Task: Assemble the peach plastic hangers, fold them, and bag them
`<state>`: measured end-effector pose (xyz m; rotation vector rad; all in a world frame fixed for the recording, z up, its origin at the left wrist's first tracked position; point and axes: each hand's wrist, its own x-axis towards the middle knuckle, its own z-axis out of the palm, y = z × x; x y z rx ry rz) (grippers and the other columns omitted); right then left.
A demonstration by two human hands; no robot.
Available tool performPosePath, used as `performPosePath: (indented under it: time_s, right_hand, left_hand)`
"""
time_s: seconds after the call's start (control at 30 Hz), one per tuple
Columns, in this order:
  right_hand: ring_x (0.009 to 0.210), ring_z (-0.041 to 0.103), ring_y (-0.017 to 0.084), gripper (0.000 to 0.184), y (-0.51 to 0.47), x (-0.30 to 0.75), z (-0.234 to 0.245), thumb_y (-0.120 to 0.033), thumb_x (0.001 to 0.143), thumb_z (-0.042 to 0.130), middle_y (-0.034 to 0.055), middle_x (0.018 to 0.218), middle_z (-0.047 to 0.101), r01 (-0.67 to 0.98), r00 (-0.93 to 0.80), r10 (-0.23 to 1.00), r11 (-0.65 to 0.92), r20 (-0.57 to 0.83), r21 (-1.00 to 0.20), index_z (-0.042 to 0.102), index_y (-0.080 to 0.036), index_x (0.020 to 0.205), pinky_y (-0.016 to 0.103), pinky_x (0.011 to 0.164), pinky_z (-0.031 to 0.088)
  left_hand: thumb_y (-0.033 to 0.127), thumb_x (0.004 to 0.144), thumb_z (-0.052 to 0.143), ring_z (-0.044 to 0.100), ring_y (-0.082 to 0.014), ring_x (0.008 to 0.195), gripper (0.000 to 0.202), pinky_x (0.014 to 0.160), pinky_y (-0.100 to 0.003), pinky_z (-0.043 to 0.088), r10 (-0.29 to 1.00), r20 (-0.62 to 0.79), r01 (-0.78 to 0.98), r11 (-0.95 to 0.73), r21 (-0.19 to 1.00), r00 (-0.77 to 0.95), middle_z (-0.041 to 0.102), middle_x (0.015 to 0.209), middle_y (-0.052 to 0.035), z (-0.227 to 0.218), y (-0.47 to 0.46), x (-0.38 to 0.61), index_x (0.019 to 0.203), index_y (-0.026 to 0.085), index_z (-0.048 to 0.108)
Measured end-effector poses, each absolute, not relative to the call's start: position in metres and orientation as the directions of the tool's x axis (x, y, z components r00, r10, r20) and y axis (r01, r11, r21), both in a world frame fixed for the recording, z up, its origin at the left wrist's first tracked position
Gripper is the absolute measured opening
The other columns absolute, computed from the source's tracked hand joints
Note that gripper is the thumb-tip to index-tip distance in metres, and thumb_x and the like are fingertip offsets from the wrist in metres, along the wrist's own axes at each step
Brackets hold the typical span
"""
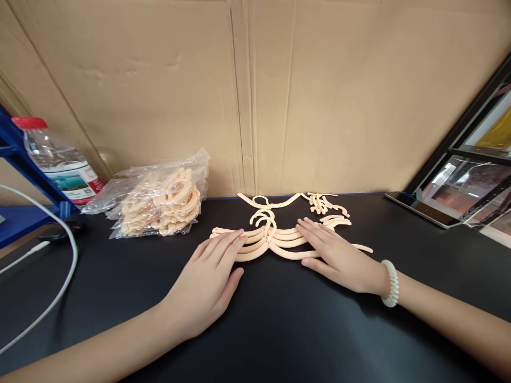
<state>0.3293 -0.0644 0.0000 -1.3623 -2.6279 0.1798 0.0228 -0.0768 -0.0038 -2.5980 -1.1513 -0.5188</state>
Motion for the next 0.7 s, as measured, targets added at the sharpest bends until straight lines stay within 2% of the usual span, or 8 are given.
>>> performPosePath:
  time_s: [0.1, 0.17, 0.3, 0.5, 0.7]
  right_hand:
    - [0.148, 0.016, 0.030, 0.071, -0.063, 0.331, 0.002, -0.053, 0.100, 0.027, 0.0182, 0.158, 0.024, 0.801, -0.568, 0.818, 0.575, 0.090, -0.167, 0.027, -0.004, 0.151, 0.055, 0.119, 0.020]
    - [0.147, 0.019, 0.029, 0.065, -0.061, 0.334, 0.002, -0.049, 0.101, 0.028, 0.0169, 0.157, 0.028, 0.796, -0.570, 0.814, 0.580, 0.111, -0.173, 0.030, -0.006, 0.150, 0.055, 0.118, 0.023]
    - [0.144, 0.030, 0.027, 0.054, -0.055, 0.340, 0.001, -0.041, 0.102, 0.031, 0.0137, 0.153, 0.039, 0.777, -0.576, 0.802, 0.597, 0.159, -0.198, 0.040, -0.012, 0.147, 0.051, 0.117, 0.030]
    - [0.143, 0.033, 0.026, 0.048, -0.051, 0.346, -0.002, -0.036, 0.102, 0.033, 0.0120, 0.151, 0.042, 0.747, -0.582, 0.790, 0.613, 0.192, -0.256, 0.042, -0.016, 0.145, 0.049, 0.116, 0.032]
    - [0.143, 0.031, 0.027, 0.049, -0.053, 0.345, -0.002, -0.036, 0.102, 0.033, 0.0121, 0.152, 0.040, 0.751, -0.568, 0.799, 0.601, 0.197, -0.272, 0.042, -0.017, 0.146, 0.051, 0.116, 0.032]
  left_hand:
    - [0.036, 0.101, 0.036, 0.035, -0.0278, 0.142, 0.059, 0.116, -0.053, 0.026, 0.703, 0.338, 0.766, -0.636, -0.096, 0.626, 0.034, 0.157, -0.0093, -0.013, -0.079, 0.020, 0.155, 0.019, 0.018]
    - [0.038, 0.102, 0.032, 0.031, -0.0274, 0.144, 0.060, 0.117, -0.056, 0.023, 0.729, 0.282, 0.773, -0.630, -0.077, 0.623, 0.030, 0.159, -0.0064, -0.016, -0.076, 0.017, 0.156, 0.023, 0.011]
    - [0.036, 0.103, 0.026, 0.031, -0.0263, 0.144, 0.052, 0.116, -0.058, 0.024, 0.772, 0.217, 0.795, -0.606, -0.038, 0.598, 0.033, 0.157, -0.0032, -0.011, -0.067, 0.014, 0.154, 0.026, 0.022]
    - [0.022, 0.099, 0.030, 0.038, -0.0265, 0.141, 0.045, 0.113, -0.057, 0.032, 0.781, 0.262, 0.812, -0.583, -0.020, 0.567, 0.048, 0.149, -0.0055, -0.006, -0.056, 0.009, 0.141, 0.024, 0.047]
    - [0.010, 0.094, 0.031, 0.043, -0.0248, 0.138, 0.052, 0.112, -0.054, 0.035, 0.730, 0.366, 0.784, -0.621, 0.004, 0.577, 0.052, 0.146, -0.0064, -0.015, -0.050, 0.003, 0.141, 0.026, 0.047]
